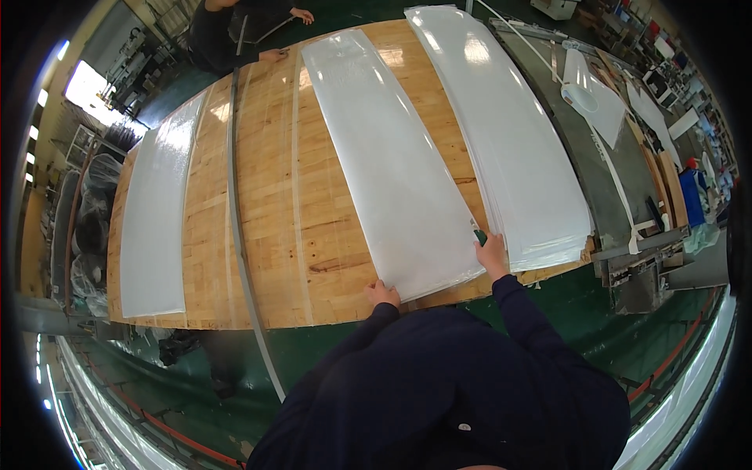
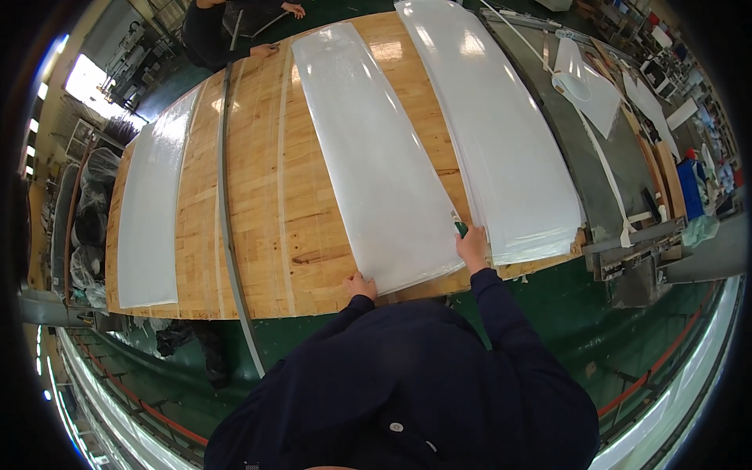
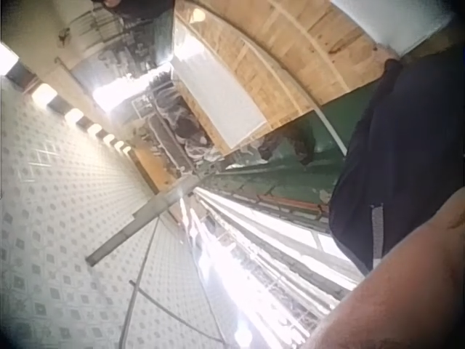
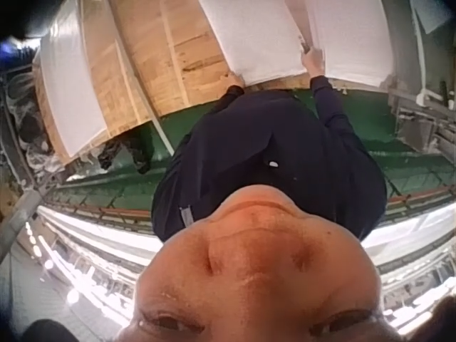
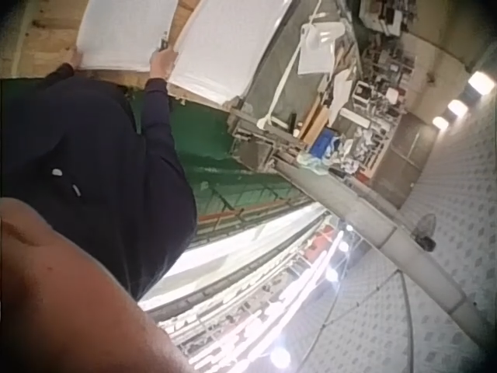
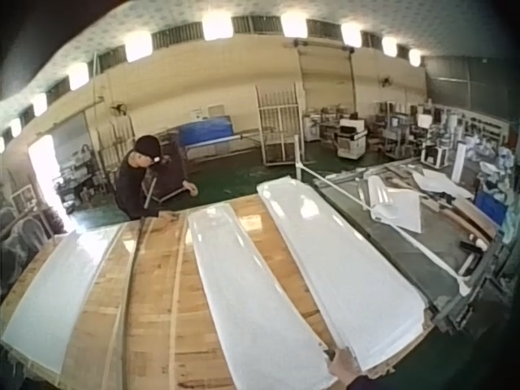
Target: The person is measuring and cutting large sheets of white plastic or fabric on a long table in a workshop.
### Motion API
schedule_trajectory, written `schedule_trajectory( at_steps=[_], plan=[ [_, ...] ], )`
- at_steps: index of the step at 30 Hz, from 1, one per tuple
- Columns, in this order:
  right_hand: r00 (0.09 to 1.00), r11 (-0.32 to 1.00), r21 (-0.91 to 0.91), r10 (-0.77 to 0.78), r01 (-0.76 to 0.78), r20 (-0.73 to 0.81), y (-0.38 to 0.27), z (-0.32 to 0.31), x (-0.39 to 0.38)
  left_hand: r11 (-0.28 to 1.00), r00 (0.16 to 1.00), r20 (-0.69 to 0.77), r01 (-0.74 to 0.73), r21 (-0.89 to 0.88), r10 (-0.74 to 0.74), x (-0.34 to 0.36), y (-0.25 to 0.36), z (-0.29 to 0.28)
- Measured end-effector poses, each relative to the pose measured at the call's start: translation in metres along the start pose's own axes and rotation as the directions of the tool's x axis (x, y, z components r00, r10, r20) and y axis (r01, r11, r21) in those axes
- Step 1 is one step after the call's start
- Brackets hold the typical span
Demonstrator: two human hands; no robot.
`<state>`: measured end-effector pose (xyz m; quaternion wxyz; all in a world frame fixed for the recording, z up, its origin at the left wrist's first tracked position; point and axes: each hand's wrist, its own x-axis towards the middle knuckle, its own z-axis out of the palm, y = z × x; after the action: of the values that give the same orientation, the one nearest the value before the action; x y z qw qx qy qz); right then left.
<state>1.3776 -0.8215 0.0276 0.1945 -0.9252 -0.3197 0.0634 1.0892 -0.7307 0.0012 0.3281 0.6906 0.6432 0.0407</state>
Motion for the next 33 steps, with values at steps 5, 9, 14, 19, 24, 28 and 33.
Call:
schedule_trajectory(
  at_steps=[5, 9, 14, 19, 24, 28, 33],
  plan=[
    [0.977, 0.968, 0.158, 0.177, -0.195, 0.122, -0.004, 0.009, 0.009, 0.971, 0.999, 0.003, 0.037, -0.238, -0.038, 0.018, -0.013, 0.004],
    [0.981, 0.955, 0.226, 0.173, -0.190, 0.093, 0.019, 0.012, 0.016, 0.848, 0.988, -0.150, -0.060, -0.527, -0.023, 0.021, -0.016, 0.011],
    [0.843, 0.823, 0.403, 0.159, -0.401, 0.514, 0.036, 0.000, 0.017, 0.425, 0.791, 0.586, 0.598, -0.680, -0.175, 0.021, -0.013, -0.010],
    [0.733, 0.285, 0.685, 0.115, -0.671, 0.671, 0.030, -0.022, -0.009, 0.394, 0.756, 0.642, 0.632, -0.668, -0.125, 0.015, 0.001, -0.032],
    [0.609, -0.289, 0.593, 0.040, -0.752, 0.792, 0.013, -0.033, -0.043, 0.295, 0.756, 0.651, 0.640, -0.710, -0.073, 0.016, 0.013, -0.042],
    [0.678, -0.118, 0.707, 0.211, -0.698, 0.704, -0.006, -0.021, -0.033, 0.331, 0.786, 0.618, 0.590, -0.736, -0.028, 0.014, 0.010, -0.049],
    [0.847, 0.410, 0.745, 0.334, -0.525, 0.413, 0.010, 0.011, -0.028, 0.611, 0.800, 0.595, 0.433, -0.663, 0.078, 0.011, 0.009, -0.045]
  ],
)
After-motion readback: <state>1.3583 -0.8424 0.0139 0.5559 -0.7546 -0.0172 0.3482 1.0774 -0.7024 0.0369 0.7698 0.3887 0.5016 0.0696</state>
